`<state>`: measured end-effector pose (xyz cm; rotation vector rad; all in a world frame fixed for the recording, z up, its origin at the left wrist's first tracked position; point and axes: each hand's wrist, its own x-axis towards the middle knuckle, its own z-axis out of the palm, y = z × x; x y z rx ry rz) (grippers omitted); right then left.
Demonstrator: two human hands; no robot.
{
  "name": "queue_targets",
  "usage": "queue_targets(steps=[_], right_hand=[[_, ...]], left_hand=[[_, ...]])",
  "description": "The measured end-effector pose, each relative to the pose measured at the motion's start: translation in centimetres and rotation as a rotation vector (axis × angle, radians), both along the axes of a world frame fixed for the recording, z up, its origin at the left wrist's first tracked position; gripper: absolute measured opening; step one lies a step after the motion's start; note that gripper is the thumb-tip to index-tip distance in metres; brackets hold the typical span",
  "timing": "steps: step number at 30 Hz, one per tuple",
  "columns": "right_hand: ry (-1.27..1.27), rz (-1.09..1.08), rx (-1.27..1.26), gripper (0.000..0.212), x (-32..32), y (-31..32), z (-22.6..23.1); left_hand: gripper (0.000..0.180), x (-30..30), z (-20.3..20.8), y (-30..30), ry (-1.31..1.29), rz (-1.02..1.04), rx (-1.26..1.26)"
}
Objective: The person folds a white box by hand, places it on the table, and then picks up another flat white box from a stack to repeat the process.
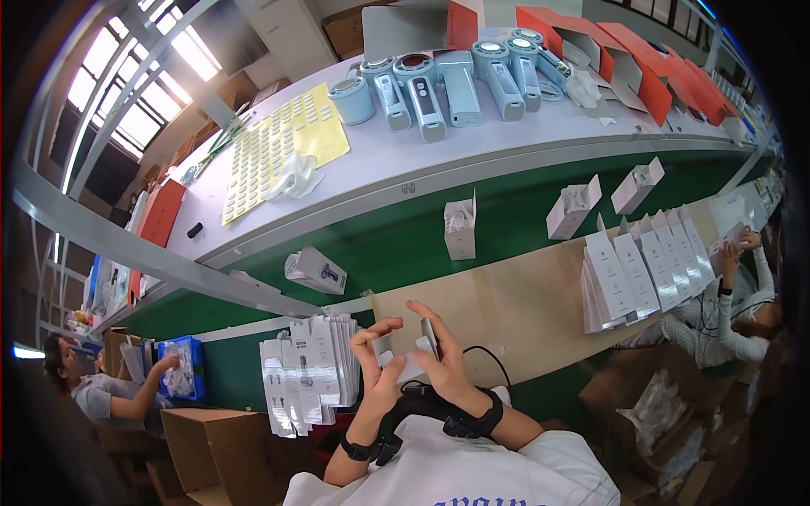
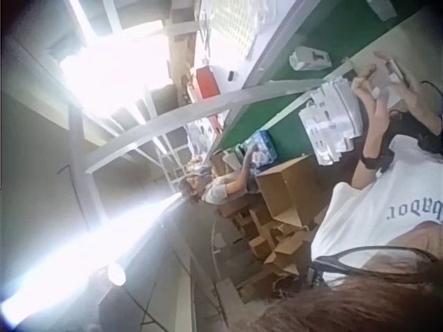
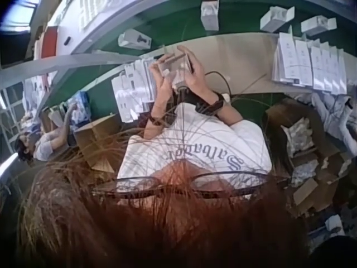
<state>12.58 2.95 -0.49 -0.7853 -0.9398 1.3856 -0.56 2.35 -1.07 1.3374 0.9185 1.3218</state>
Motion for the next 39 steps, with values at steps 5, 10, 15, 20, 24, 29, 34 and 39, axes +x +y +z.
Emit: queue_targets(steps=[5,10,15,20,24,29,34,39], right_hand=[[0.078,0.043,0.002,0.058,0.0,0.4,-0.7],[0.143,0.097,-0.055,0.061,0.5,0.4,-1.3],[0.187,0.165,-0.087,0.062,0.9,0.4,-1.7],[0.416,0.197,-0.066,0.064,1.1,0.7,-1.3],[0.231,0.179,0.052,0.066,1.1,0.8,-1.6],[0.032,0.157,0.186,0.065,1.2,0.9,-0.5],[-0.032,0.160,0.101,0.068,0.9,1.1,-1.2],[0.086,0.195,0.101,0.070,1.3,1.2,-1.5]], left_hand=[[0.043,0.6,-0.2,0.2,-0.119,0.194,0.011],[0.024,1.2,-0.8,0.6,-0.069,0.251,0.066],[0.012,0.6,-0.9,0.7,-0.259,0.176,0.080],[0.023,0.1,-0.7,0.7,-0.084,0.232,-0.057],[0.034,0.0,-1.0,0.8,-0.296,0.142,-0.038],[0.036,0.6,0.3,0.3,-0.280,0.094,0.071],[0.036,1.6,0.0,0.5,-0.152,0.273,0.067],[0.031,0.6,-0.5,1.1,-0.091,0.251,0.064]])
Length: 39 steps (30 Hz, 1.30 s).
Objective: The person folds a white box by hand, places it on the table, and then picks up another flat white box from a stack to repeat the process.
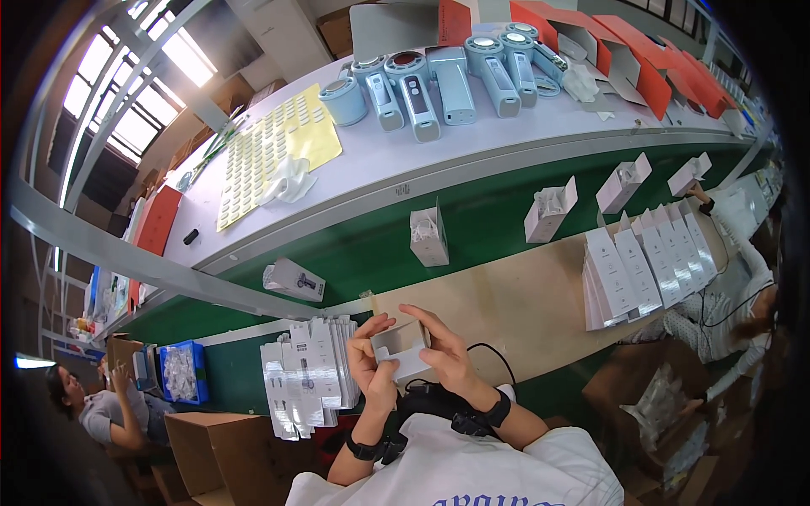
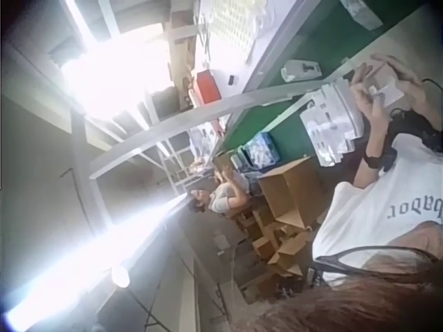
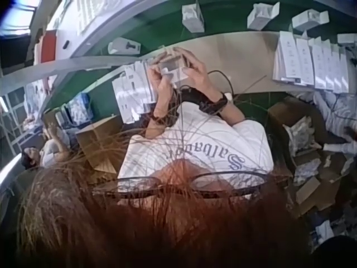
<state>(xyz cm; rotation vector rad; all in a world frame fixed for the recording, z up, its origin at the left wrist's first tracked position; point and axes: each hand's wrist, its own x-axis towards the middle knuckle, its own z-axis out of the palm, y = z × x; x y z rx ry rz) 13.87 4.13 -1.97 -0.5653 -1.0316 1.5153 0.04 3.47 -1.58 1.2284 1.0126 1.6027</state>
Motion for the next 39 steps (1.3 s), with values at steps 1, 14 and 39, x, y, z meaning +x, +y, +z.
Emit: queue_targets(steps=[1,14,39], right_hand=[[0.043,0.007,-0.014,0.069,0.0,0.1,-0.4],[0.173,0.001,-0.296,0.043,-0.8,-0.1,-0.2],[0.190,-0.072,-0.317,0.031,-1.7,0.0,-1.5]], left_hand=[[0.031,0.0,0.0,0.1,0.000,-0.004,-0.001],[0.026,-1.2,-0.8,0.6,0.082,-0.102,-0.041],[0.028,-1.7,-0.5,0.7,0.168,-0.148,0.008]])
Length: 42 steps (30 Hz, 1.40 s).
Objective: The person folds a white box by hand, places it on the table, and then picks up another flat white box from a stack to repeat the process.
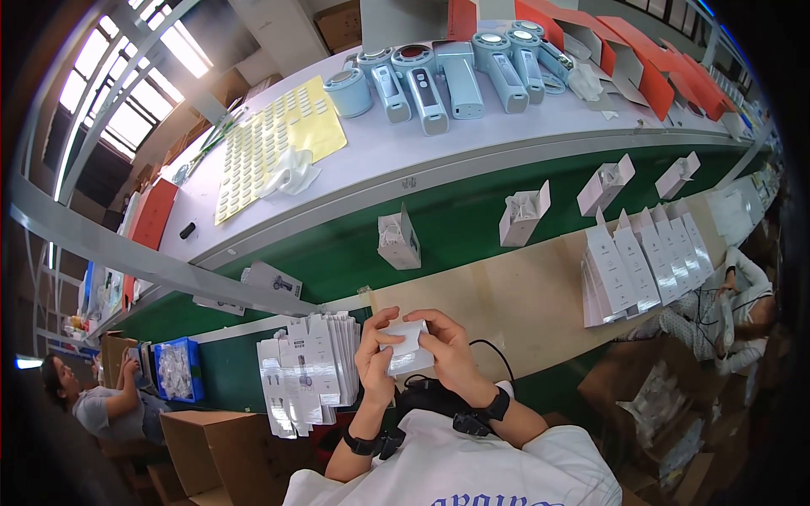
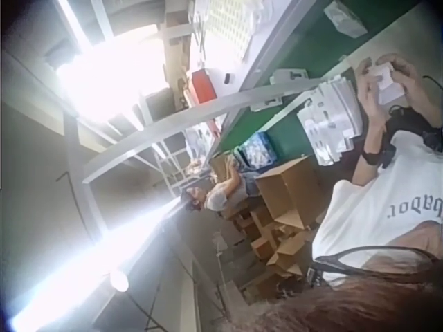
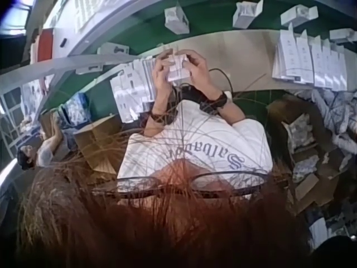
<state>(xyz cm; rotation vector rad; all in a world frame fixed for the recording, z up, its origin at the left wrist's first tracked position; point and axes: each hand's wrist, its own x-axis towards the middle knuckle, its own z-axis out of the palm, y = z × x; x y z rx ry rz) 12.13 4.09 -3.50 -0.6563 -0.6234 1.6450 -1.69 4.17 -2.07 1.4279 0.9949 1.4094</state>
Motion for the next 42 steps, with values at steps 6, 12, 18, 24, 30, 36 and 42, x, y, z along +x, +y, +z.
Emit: queue_targets(steps=[6,12,18,24,30,36,42], right_hand=[[0.049,0.039,0.055,0.034,0.6,0.2,0.9],[-0.124,-0.019,0.044,0.032,0.4,0.2,0.0],[-0.191,-0.139,0.104,0.030,-0.3,0.1,-0.9],[-0.240,-0.157,0.096,0.029,-0.5,0.0,-1.2],[-0.274,-0.177,0.089,0.029,-0.8,0.1,-1.3],[-0.266,-0.191,0.109,0.029,-0.8,0.2,-1.9],[-0.096,-0.030,-0.022,0.032,0.6,0.3,-1.4]], left_hand=[[0.027,0.4,1.2,-0.2,-0.032,-0.059,-0.125],[0.033,1.1,0.9,-0.3,-0.161,-0.014,-0.222],[0.035,1.1,0.2,0.0,-0.070,-0.008,-0.178],[0.034,1.3,0.2,-0.1,-0.058,-0.007,-0.199],[0.034,1.4,0.3,0.0,-0.066,0.005,-0.233],[0.044,0.2,0.4,0.7,-0.120,-0.167,-0.187],[0.067,0.3,3.1,0.0,0.416,-0.198,0.013]])
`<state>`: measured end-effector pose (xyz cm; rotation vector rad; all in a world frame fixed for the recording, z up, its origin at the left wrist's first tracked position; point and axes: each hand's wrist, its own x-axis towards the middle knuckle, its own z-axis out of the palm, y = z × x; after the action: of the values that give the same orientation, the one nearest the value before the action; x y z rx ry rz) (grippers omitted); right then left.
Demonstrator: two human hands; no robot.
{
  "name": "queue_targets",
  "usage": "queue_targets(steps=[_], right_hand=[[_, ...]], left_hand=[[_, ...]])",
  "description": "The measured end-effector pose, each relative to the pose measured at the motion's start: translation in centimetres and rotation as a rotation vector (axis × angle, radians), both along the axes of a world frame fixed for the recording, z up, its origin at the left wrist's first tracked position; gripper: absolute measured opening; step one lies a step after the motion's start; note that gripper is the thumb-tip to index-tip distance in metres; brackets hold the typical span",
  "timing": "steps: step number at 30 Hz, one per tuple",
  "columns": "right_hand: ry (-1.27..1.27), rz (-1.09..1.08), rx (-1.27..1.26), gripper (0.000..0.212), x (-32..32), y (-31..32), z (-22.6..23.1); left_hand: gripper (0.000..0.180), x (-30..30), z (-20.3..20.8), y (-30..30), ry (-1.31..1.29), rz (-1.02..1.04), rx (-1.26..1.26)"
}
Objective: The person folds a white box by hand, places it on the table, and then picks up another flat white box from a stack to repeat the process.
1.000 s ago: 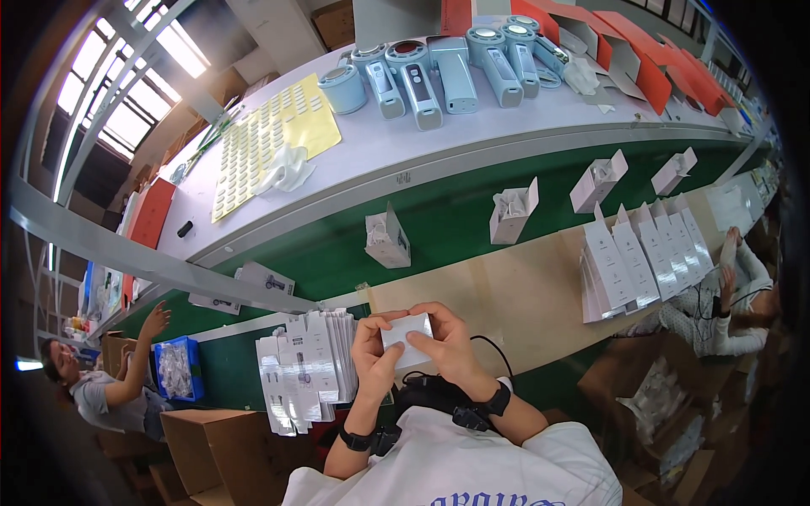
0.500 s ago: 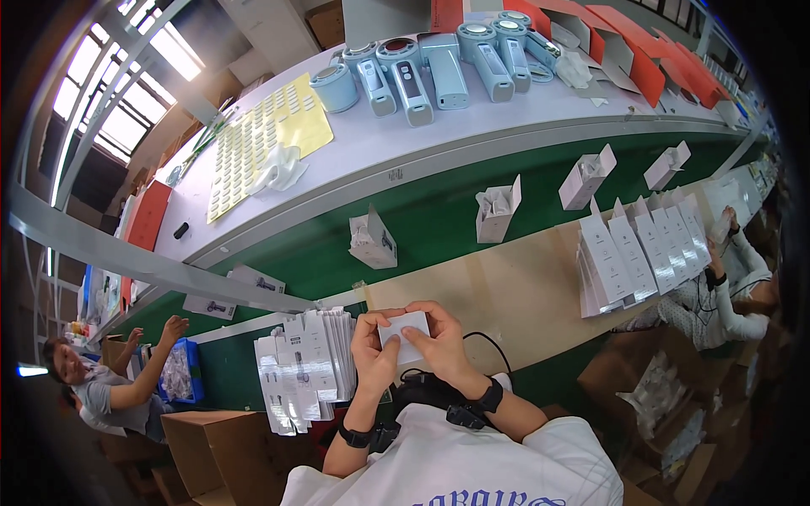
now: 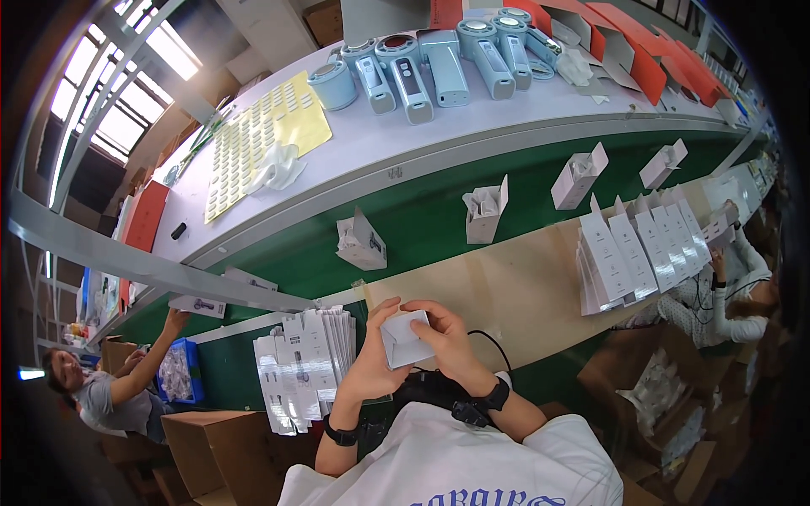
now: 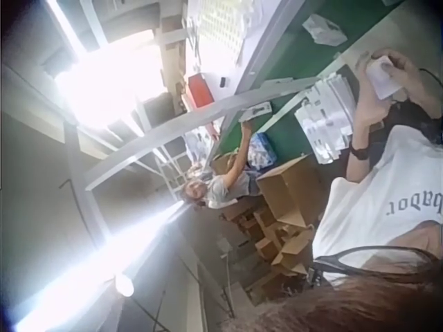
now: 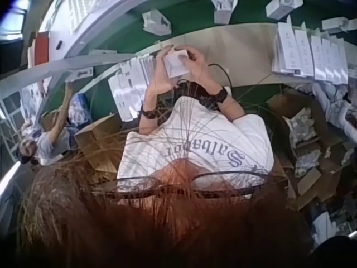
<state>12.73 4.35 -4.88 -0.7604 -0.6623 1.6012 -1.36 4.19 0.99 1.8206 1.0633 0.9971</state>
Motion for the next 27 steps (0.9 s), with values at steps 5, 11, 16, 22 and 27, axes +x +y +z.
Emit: queue_targets(steps=[5,11,16,22,27], right_hand=[[-0.169,0.056,0.062,0.033,0.3,-0.2,0.2],[0.032,0.207,0.012,0.038,1.3,-0.1,0.3],[-0.405,0.104,0.351,0.048,1.7,-0.4,0.2],[-0.299,0.318,-0.211,0.055,5.4,0.0,3.2],[-0.262,0.337,-0.170,0.063,8.4,-0.7,-2.0]], left_hand=[[0.081,-0.9,-0.7,0.0,0.049,-0.023,-0.107],[0.090,-1.7,-0.3,0.1,0.252,-0.076,0.147],[0.094,-0.8,-0.6,-0.4,0.314,-0.067,0.252],[0.086,0.1,-3.5,-1.6,0.457,-0.104,0.650],[0.073,3.4,-3.8,-3.9,-0.048,-0.181,0.205]])
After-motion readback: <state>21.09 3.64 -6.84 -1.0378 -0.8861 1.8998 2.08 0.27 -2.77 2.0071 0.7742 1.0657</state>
